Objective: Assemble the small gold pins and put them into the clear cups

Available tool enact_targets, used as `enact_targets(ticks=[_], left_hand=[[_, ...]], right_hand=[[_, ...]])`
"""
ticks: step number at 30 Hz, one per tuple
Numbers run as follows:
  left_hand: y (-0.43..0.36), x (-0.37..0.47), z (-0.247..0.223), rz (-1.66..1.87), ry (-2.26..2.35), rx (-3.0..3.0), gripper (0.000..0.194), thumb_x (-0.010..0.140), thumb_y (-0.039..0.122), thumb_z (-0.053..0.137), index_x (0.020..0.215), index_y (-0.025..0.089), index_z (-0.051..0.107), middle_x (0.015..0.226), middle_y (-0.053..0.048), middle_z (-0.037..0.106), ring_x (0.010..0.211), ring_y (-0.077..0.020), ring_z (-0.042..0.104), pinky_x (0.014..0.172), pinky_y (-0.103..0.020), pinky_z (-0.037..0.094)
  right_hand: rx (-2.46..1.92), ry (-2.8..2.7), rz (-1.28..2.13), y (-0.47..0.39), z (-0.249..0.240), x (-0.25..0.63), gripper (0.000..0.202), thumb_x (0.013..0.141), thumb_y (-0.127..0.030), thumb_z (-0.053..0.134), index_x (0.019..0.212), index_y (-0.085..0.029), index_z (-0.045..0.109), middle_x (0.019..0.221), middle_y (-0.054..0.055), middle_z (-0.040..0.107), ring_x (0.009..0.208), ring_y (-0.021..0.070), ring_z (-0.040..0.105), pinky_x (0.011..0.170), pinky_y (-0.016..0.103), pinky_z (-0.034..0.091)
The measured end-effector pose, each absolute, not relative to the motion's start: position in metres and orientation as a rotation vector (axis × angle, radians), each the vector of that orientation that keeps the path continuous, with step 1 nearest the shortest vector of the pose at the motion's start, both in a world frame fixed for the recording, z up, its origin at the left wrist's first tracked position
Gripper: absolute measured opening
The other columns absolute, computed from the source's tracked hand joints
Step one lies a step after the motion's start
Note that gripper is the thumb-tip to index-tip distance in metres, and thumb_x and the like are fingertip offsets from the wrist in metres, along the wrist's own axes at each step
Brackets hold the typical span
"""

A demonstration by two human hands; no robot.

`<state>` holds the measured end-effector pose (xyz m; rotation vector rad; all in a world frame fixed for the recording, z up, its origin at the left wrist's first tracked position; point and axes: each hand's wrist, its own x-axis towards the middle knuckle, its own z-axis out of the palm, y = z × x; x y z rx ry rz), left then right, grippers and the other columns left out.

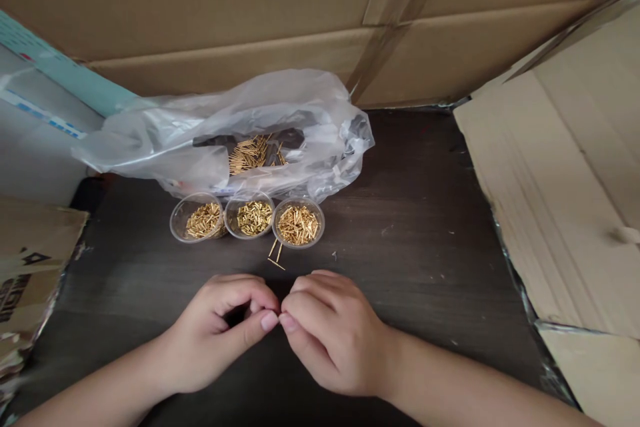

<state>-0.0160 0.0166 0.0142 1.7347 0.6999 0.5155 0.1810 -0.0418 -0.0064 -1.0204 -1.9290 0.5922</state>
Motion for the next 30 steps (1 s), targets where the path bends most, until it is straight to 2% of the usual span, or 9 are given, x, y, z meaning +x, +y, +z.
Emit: enact_targets(ticks=[3,8,19,30], left_hand=[[0.0171,-0.0147,0.0117,0.539,0.658,1.729,0.013,0.094,0.019,0.066,0.083,0.014,0.070,0.071,0.000,0.064,0.065,-0.0100,0.056,0.062,-0.021,0.043],[0.0188,-0.0159,0.0097,0.552,0.620,1.692,0.010,0.092,0.017,0.070,0.083,0.014,0.073,0.074,0.000,0.068,0.065,-0.0083,0.059,0.063,-0.018,0.046],[0.0187,-0.0160,0.0105,0.547,0.641,1.685,0.011,0.091,0.017,0.071,0.082,0.013,0.074,0.073,-0.001,0.068,0.065,-0.0081,0.060,0.063,-0.017,0.047],[0.0191,-0.0157,0.0091,0.499,0.665,1.613,0.014,0.092,0.020,0.070,0.081,0.012,0.074,0.072,0.000,0.066,0.054,-0.0052,0.057,0.054,-0.016,0.047]], right_hand=[[-0.988,-1.852,0.706,-0.0412,-0.0069,0.1813,0.017,0.095,-0.009,0.044,0.082,-0.017,0.051,0.069,0.000,0.049,0.062,0.0110,0.045,0.059,0.027,0.038],[-0.987,-1.856,0.697,-0.0405,-0.0082,0.1803,0.017,0.094,-0.007,0.045,0.080,-0.018,0.049,0.066,-0.002,0.046,0.059,0.0104,0.041,0.056,0.026,0.035],[-0.995,-1.925,0.652,-0.0414,-0.0047,0.1840,0.017,0.093,-0.007,0.044,0.080,-0.017,0.051,0.067,0.000,0.045,0.060,0.0115,0.039,0.057,0.027,0.036],[-0.998,-1.960,0.638,-0.0429,-0.0055,0.1834,0.019,0.094,-0.006,0.044,0.080,-0.016,0.052,0.067,0.000,0.046,0.061,0.0119,0.039,0.058,0.027,0.037]])
